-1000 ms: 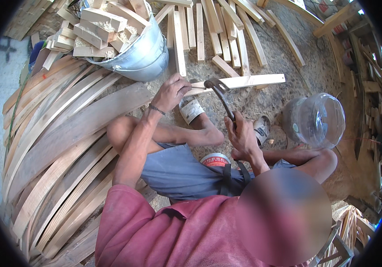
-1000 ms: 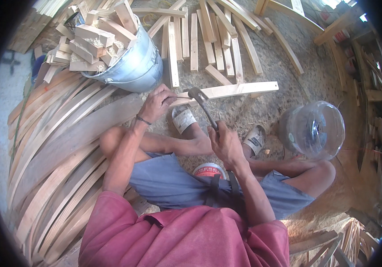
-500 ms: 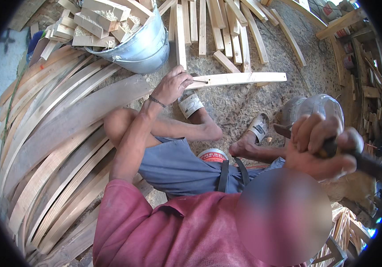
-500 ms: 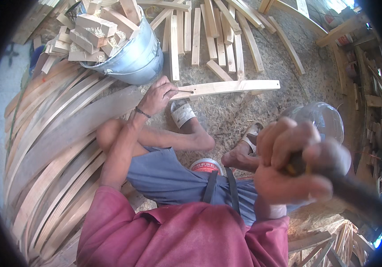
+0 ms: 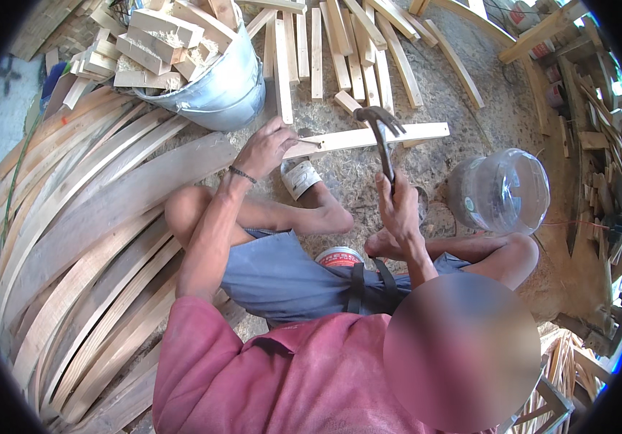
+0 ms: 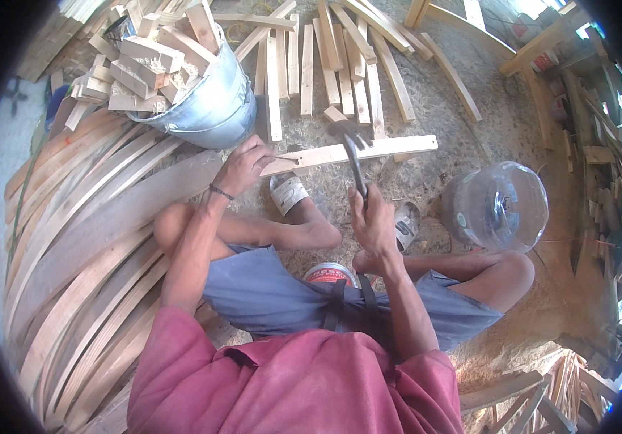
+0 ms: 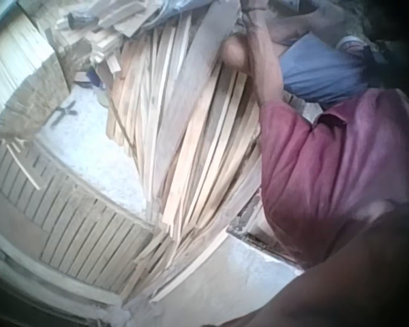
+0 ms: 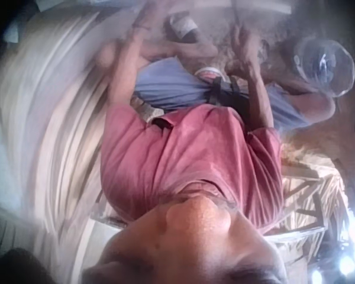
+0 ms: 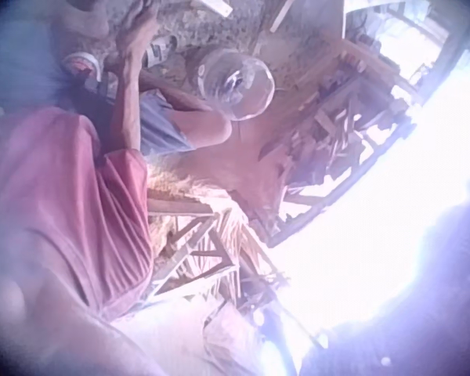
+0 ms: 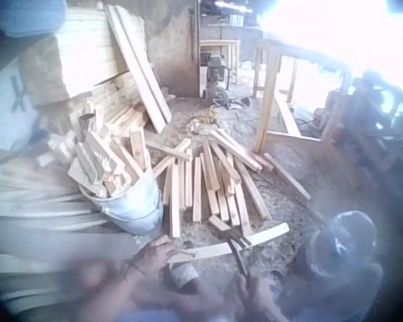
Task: The person assembles wooden furniture components by applying glue, positioning wooden slats, and driving nails into the joints using a hammer.
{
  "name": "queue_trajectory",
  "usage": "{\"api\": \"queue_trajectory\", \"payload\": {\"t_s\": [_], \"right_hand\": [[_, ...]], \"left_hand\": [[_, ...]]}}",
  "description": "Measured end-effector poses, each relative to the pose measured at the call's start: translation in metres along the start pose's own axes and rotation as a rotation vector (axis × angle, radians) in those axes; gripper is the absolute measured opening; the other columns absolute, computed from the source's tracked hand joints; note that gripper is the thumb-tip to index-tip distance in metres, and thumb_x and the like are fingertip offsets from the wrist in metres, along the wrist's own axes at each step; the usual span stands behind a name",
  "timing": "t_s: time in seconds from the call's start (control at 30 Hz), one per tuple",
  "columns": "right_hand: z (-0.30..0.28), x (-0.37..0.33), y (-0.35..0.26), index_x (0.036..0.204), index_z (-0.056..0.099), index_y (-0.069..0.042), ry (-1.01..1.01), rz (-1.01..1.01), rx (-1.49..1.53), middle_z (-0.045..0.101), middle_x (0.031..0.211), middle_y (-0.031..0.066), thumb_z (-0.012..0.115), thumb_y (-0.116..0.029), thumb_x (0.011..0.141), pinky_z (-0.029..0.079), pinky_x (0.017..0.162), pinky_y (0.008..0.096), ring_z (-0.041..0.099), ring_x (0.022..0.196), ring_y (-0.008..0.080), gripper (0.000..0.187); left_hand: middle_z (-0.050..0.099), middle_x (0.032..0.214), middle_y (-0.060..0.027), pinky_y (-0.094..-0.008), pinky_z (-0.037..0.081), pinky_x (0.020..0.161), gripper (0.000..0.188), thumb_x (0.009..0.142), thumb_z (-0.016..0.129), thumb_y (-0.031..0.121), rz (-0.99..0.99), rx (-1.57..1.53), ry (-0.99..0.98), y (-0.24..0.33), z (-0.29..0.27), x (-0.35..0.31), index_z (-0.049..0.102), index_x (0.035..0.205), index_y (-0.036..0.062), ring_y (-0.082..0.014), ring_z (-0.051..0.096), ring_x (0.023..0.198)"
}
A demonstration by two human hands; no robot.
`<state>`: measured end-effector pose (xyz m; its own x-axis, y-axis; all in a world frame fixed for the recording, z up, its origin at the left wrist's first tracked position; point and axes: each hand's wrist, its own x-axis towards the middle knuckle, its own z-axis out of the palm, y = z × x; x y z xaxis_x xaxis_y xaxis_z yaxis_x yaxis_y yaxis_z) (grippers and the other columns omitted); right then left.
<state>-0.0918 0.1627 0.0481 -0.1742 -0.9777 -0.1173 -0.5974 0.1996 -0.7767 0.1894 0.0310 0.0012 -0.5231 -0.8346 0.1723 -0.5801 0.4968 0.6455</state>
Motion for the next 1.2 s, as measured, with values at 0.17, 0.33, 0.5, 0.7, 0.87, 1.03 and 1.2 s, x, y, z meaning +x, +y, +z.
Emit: {"api": "queue_trajectory", "payload": {"t_s": [0.17,0.33,0.5,0.7,0.87,1.03,1.2], "right_hand": [[0.020,-0.011,0.007,0.094,0.056,0.001,-0.048,-0.003,0.038,0.059,0.065,0.0241,0.058,-0.024,0.101,0.045,0.055,0.0475,0.062,0.059,0.0428,0.026],[0.036,-0.013,0.015,0.093,0.055,0.001,-0.160,-0.017,0.020,0.061,0.070,0.0281,0.061,-0.021,0.098,0.047,0.059,0.0528,0.063,0.069,0.0498,0.023],[0.023,0.000,0.003,0.094,0.054,0.002,-0.241,-0.003,-0.019,0.062,0.068,0.0261,0.058,-0.024,0.100,0.047,0.057,0.0512,0.064,0.064,0.0435,0.027],[-0.071,0.012,-0.090,0.104,0.058,-0.001,0.252,-0.674,0.366,0.061,0.073,0.0079,0.050,-0.022,0.103,0.043,0.047,0.0278,0.054,0.057,0.0117,0.022],[-0.038,-0.003,-0.035,0.106,0.060,-0.002,0.242,-0.677,0.476,0.065,0.081,0.0122,0.058,-0.021,0.099,0.046,0.053,0.0336,0.059,0.059,0.0222,0.021],[0.027,0.005,0.035,0.096,0.061,0.002,-0.102,0.030,0.124,0.065,0.073,0.0122,0.059,-0.022,0.100,0.044,0.055,0.0397,0.057,0.060,0.0231,0.025],[-0.018,-0.005,0.011,0.093,0.059,0.001,0.081,0.133,0.261,0.054,0.063,0.0055,0.058,-0.029,0.102,0.040,0.052,0.0324,0.049,0.061,0.0109,0.031]], "left_hand": [[0.063,0.097,-0.0101,-0.0399,0.056,0.080,0.010,0.090,0.069,0.008,-0.028,-0.004,-0.050,0.001,-0.003,-0.003,0.073,0.098,0.0050,-0.0298,0.066,0.091],[0.062,0.096,-0.0099,-0.0406,0.055,0.080,0.011,0.090,0.069,0.008,-0.024,-0.036,-0.024,-0.001,-0.003,-0.002,0.074,0.099,0.0049,-0.0293,0.066,0.090],[0.061,0.095,-0.0112,-0.0414,0.054,0.080,0.011,0.089,0.069,0.008,0.018,0.015,-0.063,-0.006,0.000,0.003,0.073,0.099,0.0045,-0.0298,0.065,0.089],[0.060,0.088,-0.0111,-0.0406,0.051,0.074,0.011,0.087,0.069,0.006,0.020,-0.043,0.000,-0.008,-0.002,-0.002,0.073,0.097,0.0026,-0.0284,0.064,0.083],[0.060,0.088,-0.0109,-0.0399,0.050,0.073,0.010,0.088,0.070,0.009,0.046,-0.048,-0.004,-0.006,0.000,0.002,0.073,0.096,0.0031,-0.0287,0.061,0.081],[0.060,0.093,-0.0114,-0.0424,0.054,0.080,0.009,0.088,0.069,0.011,-0.025,0.102,-0.103,-0.008,-0.016,0.015,0.073,0.093,0.0049,-0.0313,0.064,0.089],[0.059,0.096,-0.0117,-0.0412,0.054,0.081,0.010,0.090,0.069,0.012,0.040,0.097,-0.020,-0.003,0.006,-0.011,0.068,0.097,0.0051,-0.0327,0.064,0.090]]}}
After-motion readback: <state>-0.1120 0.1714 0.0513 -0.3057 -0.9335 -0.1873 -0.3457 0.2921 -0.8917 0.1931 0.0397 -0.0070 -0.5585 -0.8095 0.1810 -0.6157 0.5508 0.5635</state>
